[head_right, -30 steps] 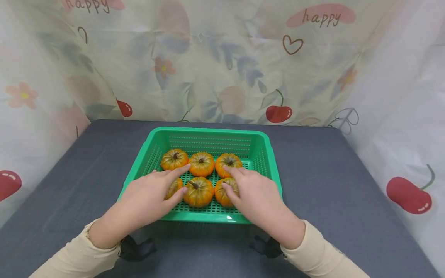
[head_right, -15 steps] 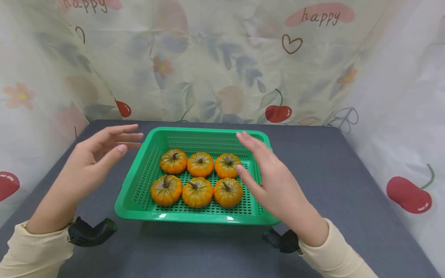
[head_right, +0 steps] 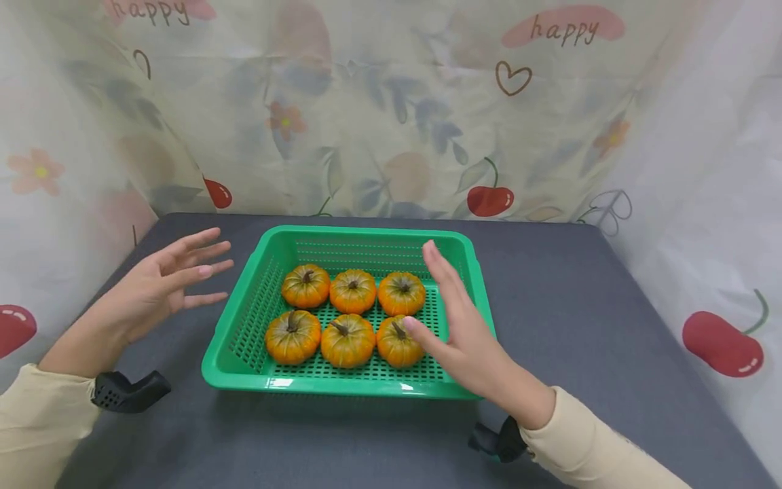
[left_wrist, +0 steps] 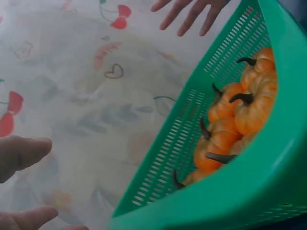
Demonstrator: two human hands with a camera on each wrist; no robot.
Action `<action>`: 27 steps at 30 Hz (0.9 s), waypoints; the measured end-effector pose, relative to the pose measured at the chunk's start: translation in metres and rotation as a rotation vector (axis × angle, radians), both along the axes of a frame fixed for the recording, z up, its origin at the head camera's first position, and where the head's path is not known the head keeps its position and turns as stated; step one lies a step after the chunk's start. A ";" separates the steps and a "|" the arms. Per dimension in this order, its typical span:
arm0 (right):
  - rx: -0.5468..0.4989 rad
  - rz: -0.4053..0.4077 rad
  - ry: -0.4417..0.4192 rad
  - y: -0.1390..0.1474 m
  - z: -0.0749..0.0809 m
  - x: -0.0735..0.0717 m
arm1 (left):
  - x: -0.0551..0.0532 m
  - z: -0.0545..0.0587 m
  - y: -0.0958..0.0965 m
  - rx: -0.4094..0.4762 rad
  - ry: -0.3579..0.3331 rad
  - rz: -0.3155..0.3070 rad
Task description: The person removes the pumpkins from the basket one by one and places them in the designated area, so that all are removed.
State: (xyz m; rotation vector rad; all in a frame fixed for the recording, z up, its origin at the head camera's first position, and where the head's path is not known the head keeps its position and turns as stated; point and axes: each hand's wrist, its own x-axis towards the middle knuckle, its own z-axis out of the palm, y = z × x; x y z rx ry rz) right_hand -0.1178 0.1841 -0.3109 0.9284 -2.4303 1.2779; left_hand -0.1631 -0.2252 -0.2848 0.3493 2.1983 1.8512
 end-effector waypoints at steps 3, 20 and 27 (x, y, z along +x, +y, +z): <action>0.032 -0.008 -0.145 -0.003 -0.005 -0.004 | -0.006 -0.010 -0.002 -0.009 -0.106 -0.038; 0.166 -0.006 -0.717 -0.010 -0.016 -0.031 | -0.021 -0.037 0.000 0.038 -0.341 -0.161; 0.222 -0.041 -0.759 -0.012 -0.021 -0.035 | -0.024 -0.039 0.001 0.096 -0.385 -0.191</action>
